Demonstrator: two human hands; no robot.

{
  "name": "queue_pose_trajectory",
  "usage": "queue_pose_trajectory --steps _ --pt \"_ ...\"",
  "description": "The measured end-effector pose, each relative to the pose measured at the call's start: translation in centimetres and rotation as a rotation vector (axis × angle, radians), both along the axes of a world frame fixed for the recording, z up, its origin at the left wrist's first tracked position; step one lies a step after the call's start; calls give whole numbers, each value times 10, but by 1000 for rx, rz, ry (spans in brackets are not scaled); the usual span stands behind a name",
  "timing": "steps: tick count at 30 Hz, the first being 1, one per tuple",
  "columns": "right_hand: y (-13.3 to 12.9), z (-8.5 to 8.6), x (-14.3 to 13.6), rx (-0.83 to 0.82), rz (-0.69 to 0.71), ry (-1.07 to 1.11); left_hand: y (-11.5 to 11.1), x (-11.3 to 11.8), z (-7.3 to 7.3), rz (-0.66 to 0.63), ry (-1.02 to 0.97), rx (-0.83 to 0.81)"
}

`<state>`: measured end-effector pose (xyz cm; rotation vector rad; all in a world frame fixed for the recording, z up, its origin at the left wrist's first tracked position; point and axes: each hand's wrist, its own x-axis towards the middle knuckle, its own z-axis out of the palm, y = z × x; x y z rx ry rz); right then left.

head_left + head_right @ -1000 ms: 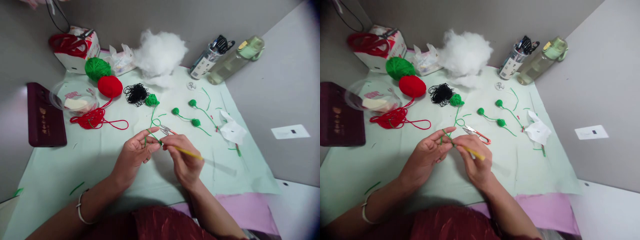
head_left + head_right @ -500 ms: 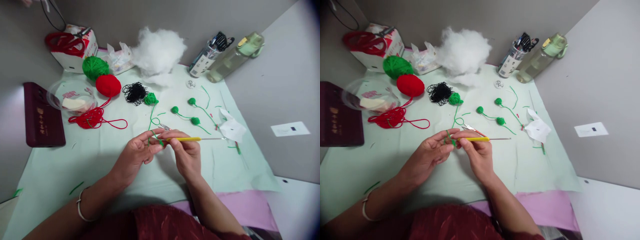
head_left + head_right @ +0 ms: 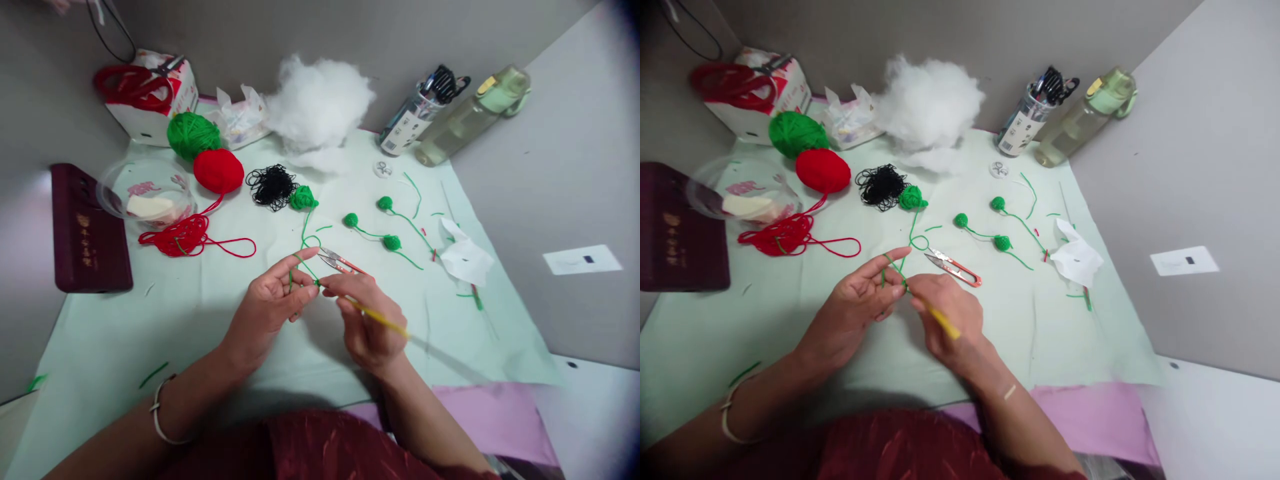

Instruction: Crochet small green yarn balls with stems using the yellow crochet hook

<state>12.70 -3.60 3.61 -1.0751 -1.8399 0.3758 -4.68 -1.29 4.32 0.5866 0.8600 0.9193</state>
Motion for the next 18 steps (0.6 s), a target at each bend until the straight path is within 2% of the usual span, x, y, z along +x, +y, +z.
queue_pose_trajectory --steps 2,4,7,9,10,14,18 --pt "-2 -3 0 131 -8 -196 -1 2 0 -18 -79 -66" --pt "-2 -3 0 151 -16 -181 0 3 -1 -64 -178 -150" --pt "2 -1 1 -34 -37 206 3 2 -1 -70 -243 -191" --pt "7 2 -1 -191 -4 455 4 0 -1 -34 -213 -150" --pt "9 3 -2 -240 20 512 5 -1 0 -25 -190 -120" --pt "12 5 -6 -241 50 423 2 0 -1 -55 -101 -24" --pt "6 0 -5 -109 9 208 0 3 -2 -18 -50 -22"
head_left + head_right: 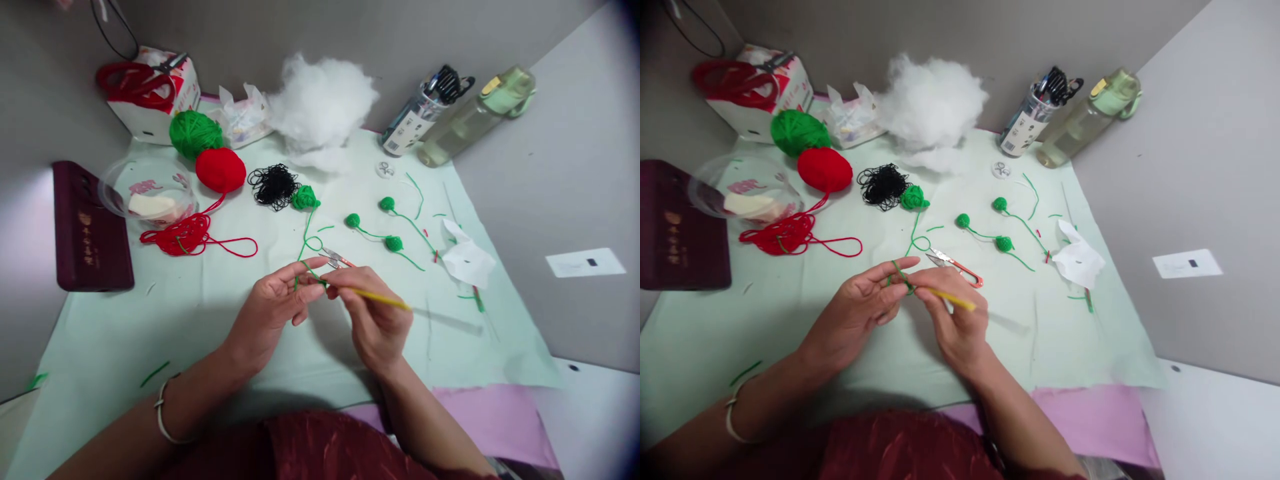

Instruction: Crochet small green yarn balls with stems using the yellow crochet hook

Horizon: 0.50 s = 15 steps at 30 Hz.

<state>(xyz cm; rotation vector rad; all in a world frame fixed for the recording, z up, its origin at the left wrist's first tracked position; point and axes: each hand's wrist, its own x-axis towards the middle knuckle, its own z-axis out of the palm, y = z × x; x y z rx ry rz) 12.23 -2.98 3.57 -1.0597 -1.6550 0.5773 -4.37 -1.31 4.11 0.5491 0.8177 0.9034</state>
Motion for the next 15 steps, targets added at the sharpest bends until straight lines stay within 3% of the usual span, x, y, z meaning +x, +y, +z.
queue_pose_trajectory --steps 4,8,15 --pt "-3 -7 4 183 -19 -279 2 2 0 27 -81 -118" --pt "2 -4 4 71 11 -55 3 2 -2 -79 -199 -169" --pt "3 3 4 -75 -22 169 4 -4 -1 -3 -196 -171"
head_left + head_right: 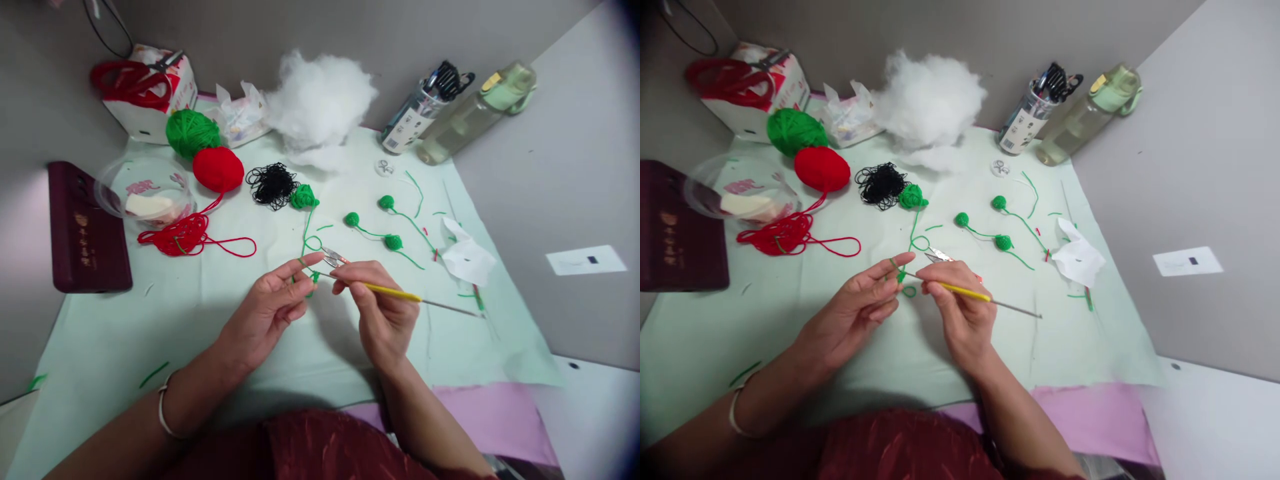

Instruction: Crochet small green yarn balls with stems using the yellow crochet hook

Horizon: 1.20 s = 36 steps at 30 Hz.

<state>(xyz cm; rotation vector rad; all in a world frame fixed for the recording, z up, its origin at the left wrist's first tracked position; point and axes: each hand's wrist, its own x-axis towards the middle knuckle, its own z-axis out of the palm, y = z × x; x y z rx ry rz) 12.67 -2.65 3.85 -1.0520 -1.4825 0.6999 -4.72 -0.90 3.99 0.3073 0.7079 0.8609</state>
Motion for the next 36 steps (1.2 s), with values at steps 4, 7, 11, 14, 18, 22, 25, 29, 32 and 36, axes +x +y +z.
queue_pose_trajectory --steps 4,7,11,14,18,22,25,29,32,36 --pt "1 -2 5 -123 10 218 3 -4 3 8 -9 6" --pt "4 -2 7 -237 17 407 3 -4 3 16 -14 13" --pt "6 -2 3 -292 99 438 1 1 0 10 53 72" --pt "5 -4 -1 -247 134 286 -2 4 -3 -34 173 182" --pt "5 -8 1 -198 123 263 -3 2 -4 -54 212 226" --pt "5 -10 4 -221 114 276 -1 -1 0 -59 181 208" --pt "4 -10 3 -210 139 278 -1 0 0 -50 185 198" --pt "5 -9 2 -222 155 319 -1 2 -3 -54 202 189" --pt "6 -7 3 -270 152 364 -1 1 -3 -65 205 183" --pt "4 -3 2 -231 106 259 -1 0 1 -29 205 146"
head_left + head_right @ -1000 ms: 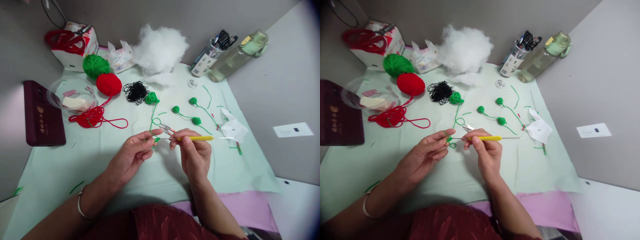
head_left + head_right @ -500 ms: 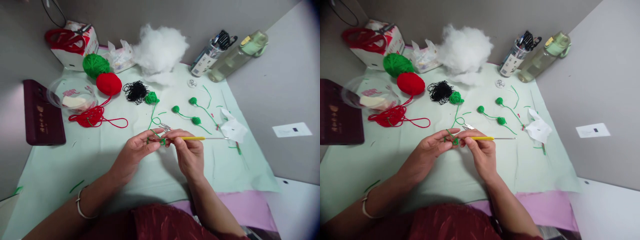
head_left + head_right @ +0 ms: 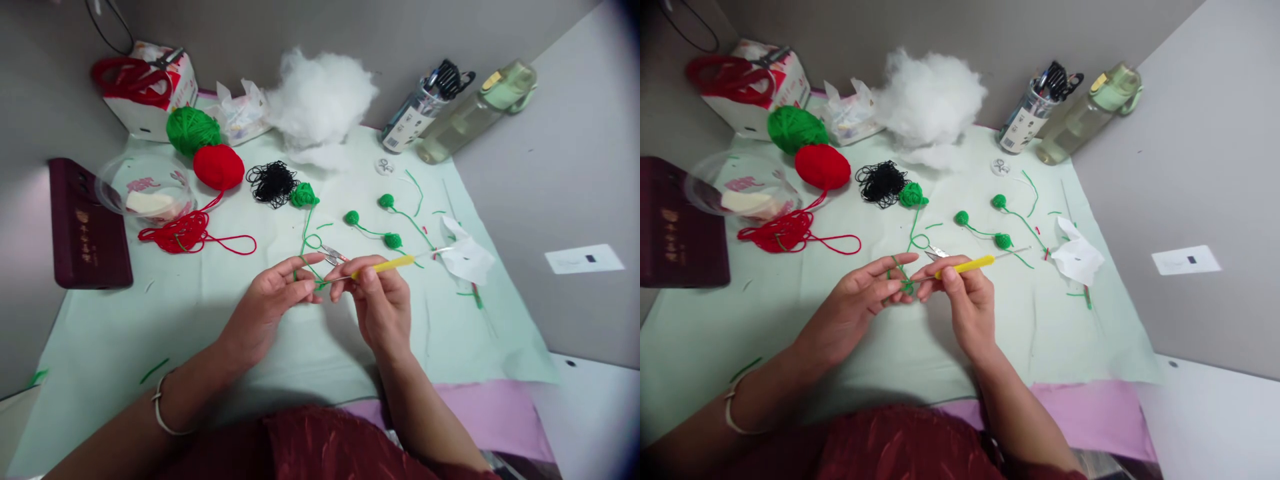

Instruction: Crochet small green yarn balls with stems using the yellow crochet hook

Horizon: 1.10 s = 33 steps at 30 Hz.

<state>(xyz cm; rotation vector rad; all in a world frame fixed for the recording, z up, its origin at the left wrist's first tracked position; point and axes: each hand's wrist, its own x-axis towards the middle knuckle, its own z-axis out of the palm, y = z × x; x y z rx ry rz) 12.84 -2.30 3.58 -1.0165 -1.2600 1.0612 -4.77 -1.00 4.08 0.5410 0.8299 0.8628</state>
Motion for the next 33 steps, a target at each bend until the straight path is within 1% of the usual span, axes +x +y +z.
queue_pose_trajectory --steps 1,4,6,7,8,9,11,13,15,17,20,22,24,25,26,27,30,32,33 --pt "-2 0 -1 66 -22 -81 0 0 1 17 8 2" --pt "-11 -3 -3 343 -97 -453 -2 2 2 37 14 7" --pt "-15 -6 -4 446 -140 -637 -2 3 1 4 -20 -20" --pt "-16 -7 -4 456 -157 -675 -2 2 0 -22 -51 -43" --pt "-16 -7 -4 442 -167 -661 -2 2 0 -48 -84 -70" --pt "-15 -7 -4 415 -173 -599 -2 2 0 -69 -112 -98" --pt "-11 -4 -2 309 -173 -393 0 0 0 -76 -139 -134" --pt "-6 -1 -1 161 -139 -173 1 0 2 -39 -119 -116" --pt "-2 2 -2 84 -82 -102 2 1 2 -13 -87 -50" --pt "0 3 -4 96 -42 -151 1 2 2 -14 -41 9" --pt "-3 1 -7 204 -66 -291 -2 5 0 9 22 29" --pt "-7 -2 -8 327 -103 -456 -3 7 -1 48 11 -4" --pt "-10 -4 -7 444 -122 -623 -3 7 -2 54 -47 -64" --pt "-10 -5 -6 472 -128 -657 -3 7 -3 36 -82 -99" --pt "-9 -5 -4 463 -136 -642 -2 6 -3 16 -111 -131" --pt "-8 -4 -2 419 -147 -577 -1 5 -2 1 -130 -156" --pt "-2 -2 2 197 -199 -233 1 1 0 7 -131 -173" --pt "0 -1 3 84 -173 -66 1 1 1 8 -118 -140" --pt "1 -1 2 64 -136 -33 0 1 2 -3 -113 -112"
